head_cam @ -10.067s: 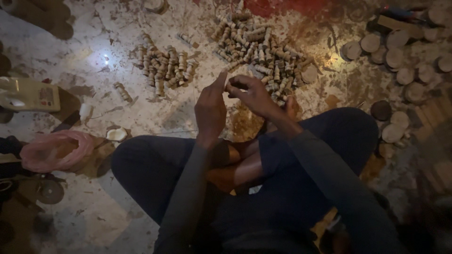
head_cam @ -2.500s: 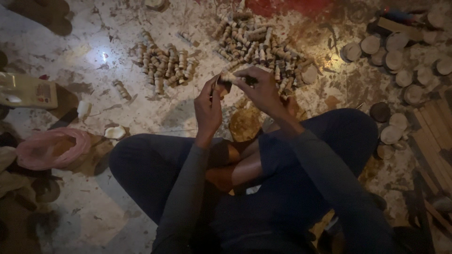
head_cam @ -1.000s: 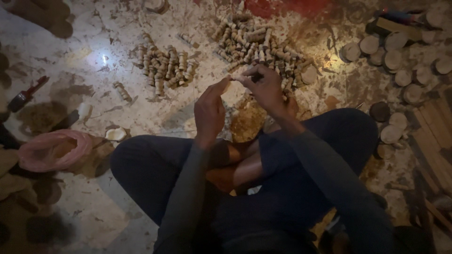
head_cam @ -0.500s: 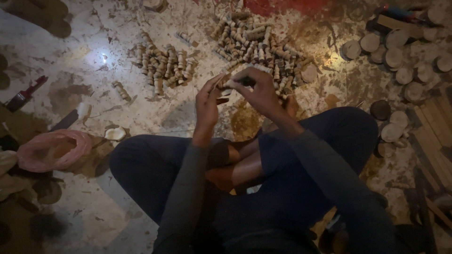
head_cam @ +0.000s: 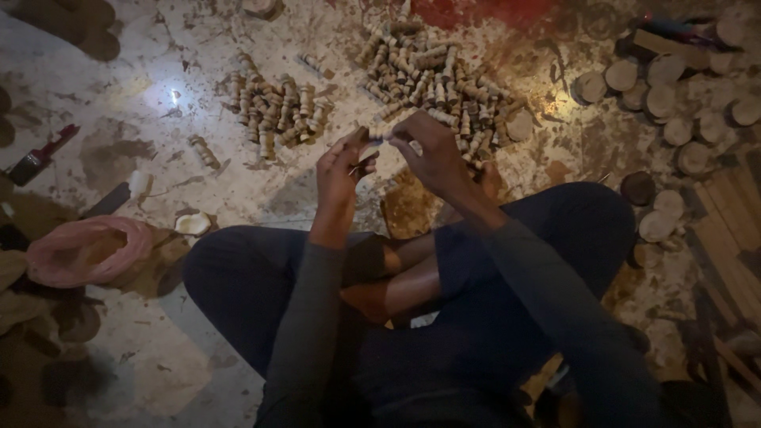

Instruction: The person sits cross-legged on the floor and sands small wooden turned pieces by hand using a sanding block. They repeatedly pick up individual pieces, rub them with the block, and place them back into a pile on the floor.

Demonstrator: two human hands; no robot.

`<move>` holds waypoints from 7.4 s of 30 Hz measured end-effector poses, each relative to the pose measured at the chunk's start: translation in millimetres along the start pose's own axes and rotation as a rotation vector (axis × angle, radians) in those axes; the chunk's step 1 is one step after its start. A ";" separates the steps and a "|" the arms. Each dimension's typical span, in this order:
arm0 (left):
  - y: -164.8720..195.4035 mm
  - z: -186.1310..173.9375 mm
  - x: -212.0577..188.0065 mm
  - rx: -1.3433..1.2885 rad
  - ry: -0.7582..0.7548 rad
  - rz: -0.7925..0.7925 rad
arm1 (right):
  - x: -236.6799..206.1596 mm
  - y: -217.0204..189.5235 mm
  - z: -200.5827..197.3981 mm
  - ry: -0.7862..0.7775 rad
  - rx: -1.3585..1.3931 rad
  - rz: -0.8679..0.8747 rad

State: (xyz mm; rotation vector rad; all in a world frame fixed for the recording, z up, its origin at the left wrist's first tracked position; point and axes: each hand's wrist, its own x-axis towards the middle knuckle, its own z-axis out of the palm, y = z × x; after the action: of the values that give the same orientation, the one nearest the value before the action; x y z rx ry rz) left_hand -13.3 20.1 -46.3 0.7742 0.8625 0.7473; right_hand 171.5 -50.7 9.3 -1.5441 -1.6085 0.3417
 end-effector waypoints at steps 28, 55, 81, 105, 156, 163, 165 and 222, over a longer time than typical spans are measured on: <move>60.4 -29.5 -23.4 0.582 0.469 0.700 | -3.4 27.9 41.0 -0.295 1.335 0.650; 40.0 -23.5 -13.4 0.616 0.348 0.466 | 15.2 19.4 31.7 -0.411 -0.512 0.014; 36.4 18.5 -63.4 1.046 0.111 0.594 | 17.6 -1.7 6.7 -0.024 -0.099 0.091; 15.4 16.4 -55.9 1.000 0.166 0.439 | 16.5 12.6 2.6 -0.107 0.141 0.302; 11.2 54.9 -41.2 0.654 0.192 0.557 | -4.5 10.5 -23.1 -0.355 0.324 0.138; 15.0 67.1 -56.0 0.926 0.136 0.632 | -13.7 28.9 -10.0 -0.328 0.241 0.146; 14.6 68.5 -56.0 0.964 0.115 0.738 | -15.9 30.1 -2.4 -0.104 0.090 -0.324; -0.8 64.9 -51.1 0.502 0.179 0.387 | -21.1 3.1 11.7 -0.205 0.263 0.116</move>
State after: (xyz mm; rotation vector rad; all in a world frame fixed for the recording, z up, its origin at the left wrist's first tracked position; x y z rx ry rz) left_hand 19.9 -40.0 -0.3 1.3616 1.0964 0.9652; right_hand 162.4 -65.2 -7.9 -1.4374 -1.5584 0.7650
